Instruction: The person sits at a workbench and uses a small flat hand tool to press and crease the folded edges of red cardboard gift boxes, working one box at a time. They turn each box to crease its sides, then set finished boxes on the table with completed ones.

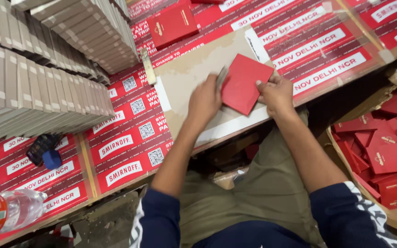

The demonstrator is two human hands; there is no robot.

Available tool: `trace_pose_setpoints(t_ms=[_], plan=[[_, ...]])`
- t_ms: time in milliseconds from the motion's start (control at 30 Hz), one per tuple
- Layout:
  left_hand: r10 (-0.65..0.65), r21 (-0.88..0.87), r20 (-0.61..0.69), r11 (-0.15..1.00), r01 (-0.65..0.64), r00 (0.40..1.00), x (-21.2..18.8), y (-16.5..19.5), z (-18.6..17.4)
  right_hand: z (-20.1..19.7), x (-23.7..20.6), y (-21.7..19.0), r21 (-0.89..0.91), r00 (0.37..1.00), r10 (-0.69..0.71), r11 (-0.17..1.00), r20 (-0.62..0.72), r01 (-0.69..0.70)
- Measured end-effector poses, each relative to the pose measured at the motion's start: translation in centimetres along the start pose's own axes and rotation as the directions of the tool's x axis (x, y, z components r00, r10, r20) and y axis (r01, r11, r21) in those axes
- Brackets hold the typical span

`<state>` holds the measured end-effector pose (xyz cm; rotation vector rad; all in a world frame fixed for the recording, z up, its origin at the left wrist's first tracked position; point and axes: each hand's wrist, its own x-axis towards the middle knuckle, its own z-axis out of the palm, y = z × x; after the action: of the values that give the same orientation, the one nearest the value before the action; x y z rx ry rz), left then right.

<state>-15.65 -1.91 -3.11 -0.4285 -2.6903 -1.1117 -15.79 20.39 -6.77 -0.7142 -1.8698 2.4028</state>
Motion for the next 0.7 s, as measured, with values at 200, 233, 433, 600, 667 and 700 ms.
trace_pose_setpoints(t_ms=[200, 233, 433, 600, 667, 700], plan=[[0.248, -0.117, -0.024, 0.961, -0.249, 0.968, 9.8, -1.3, 1.7, -0.1, 0.6, -0.3, -0.032, 0.998, 0.062, 0.998, 0.028, -0.061], [0.269, -0.109, 0.003, 0.957, -0.268, 0.963, 10.6, -1.4, 2.0, -0.1, 0.8, -0.3, -0.052, 0.998, 0.055, 0.997, 0.020, -0.054], [0.336, -0.196, 0.091, 0.929, -0.313, 0.938, 9.9, -1.8, 1.8, -0.3, 1.1, 0.5, -0.053, 0.999, 0.032, 0.998, 0.016, -0.031], [0.387, -0.226, 0.122, 0.908, -0.354, 0.914, 4.8, -2.6, -0.9, -0.3, 1.1, 0.8, -0.059, 1.000, 0.021, 0.998, 0.013, -0.020], [0.440, -0.196, 0.096, 0.888, -0.416, 0.893, 2.6, -2.7, -2.2, -0.3, 1.1, 0.8, -0.034, 0.999, 0.039, 0.999, 0.020, -0.038], [0.467, -0.183, 0.083, 0.876, -0.447, 0.881, 1.5, -2.7, -2.7, -0.2, 1.0, 0.7, -0.024, 0.999, 0.047, 0.999, 0.022, -0.047]])
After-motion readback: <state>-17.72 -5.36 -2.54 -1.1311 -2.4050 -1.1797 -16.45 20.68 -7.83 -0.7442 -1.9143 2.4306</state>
